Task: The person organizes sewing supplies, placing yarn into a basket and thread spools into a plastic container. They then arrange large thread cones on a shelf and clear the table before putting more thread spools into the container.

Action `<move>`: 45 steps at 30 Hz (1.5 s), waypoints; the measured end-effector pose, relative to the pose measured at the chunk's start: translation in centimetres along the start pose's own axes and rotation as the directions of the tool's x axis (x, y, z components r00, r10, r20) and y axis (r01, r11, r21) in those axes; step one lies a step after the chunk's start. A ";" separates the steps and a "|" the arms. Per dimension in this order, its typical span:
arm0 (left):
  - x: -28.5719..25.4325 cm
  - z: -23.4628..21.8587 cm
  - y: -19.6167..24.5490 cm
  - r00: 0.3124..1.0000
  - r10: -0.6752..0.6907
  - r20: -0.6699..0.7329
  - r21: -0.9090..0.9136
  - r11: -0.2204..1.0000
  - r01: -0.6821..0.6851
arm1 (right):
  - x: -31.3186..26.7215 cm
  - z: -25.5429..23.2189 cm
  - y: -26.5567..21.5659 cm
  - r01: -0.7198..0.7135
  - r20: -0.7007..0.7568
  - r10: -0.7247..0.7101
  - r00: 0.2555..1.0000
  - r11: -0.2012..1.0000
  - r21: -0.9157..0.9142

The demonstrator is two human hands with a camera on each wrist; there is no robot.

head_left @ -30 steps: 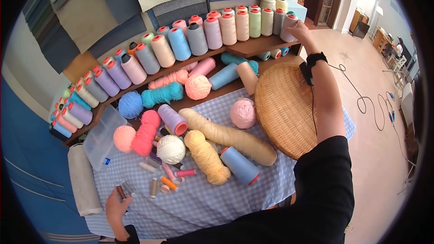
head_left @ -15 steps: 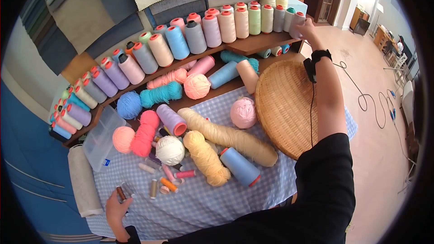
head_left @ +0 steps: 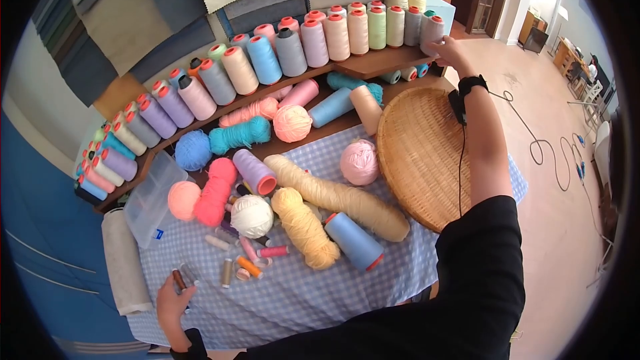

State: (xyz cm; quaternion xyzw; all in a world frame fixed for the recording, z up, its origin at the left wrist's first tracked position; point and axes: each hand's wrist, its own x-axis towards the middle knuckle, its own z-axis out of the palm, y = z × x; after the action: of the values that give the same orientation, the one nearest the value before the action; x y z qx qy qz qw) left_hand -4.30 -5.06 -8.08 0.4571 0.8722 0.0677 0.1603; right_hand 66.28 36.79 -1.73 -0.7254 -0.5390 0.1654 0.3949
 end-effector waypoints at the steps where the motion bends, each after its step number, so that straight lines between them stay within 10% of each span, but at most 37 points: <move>1: -0.1 0.0 0.1 1.000 0.012 -0.002 -0.010 1.000 -0.012 | -0.1 -0.2 0.0 -0.001 0.004 0.001 1.000 1.000 -0.003; 6: 0.1 0.0 -0.4 1.000 0.019 0.010 -0.013 1.000 -0.019 | 0.9 -1.4 -0.4 -0.125 0.166 0.158 0.973 0.973 -0.192; 20: 0.4 0.5 -0.8 1.000 -0.029 0.003 0.022 0.999 0.029 | 1.7 -0.5 1.8 -0.093 -0.151 0.070 0.986 0.984 -0.151; 45: -0.3 -0.5 1.0 0.998 -0.059 0.032 0.005 0.998 0.059 | 1.0 -0.2 2.9 -0.060 -0.015 0.059 0.998 0.993 -0.099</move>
State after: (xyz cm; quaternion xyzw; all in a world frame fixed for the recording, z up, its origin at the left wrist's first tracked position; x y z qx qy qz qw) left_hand -3.58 -4.73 -7.26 0.4325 0.8828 0.0539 0.1752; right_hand 68.67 37.29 -3.55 -0.7610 -0.5222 0.1456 0.3565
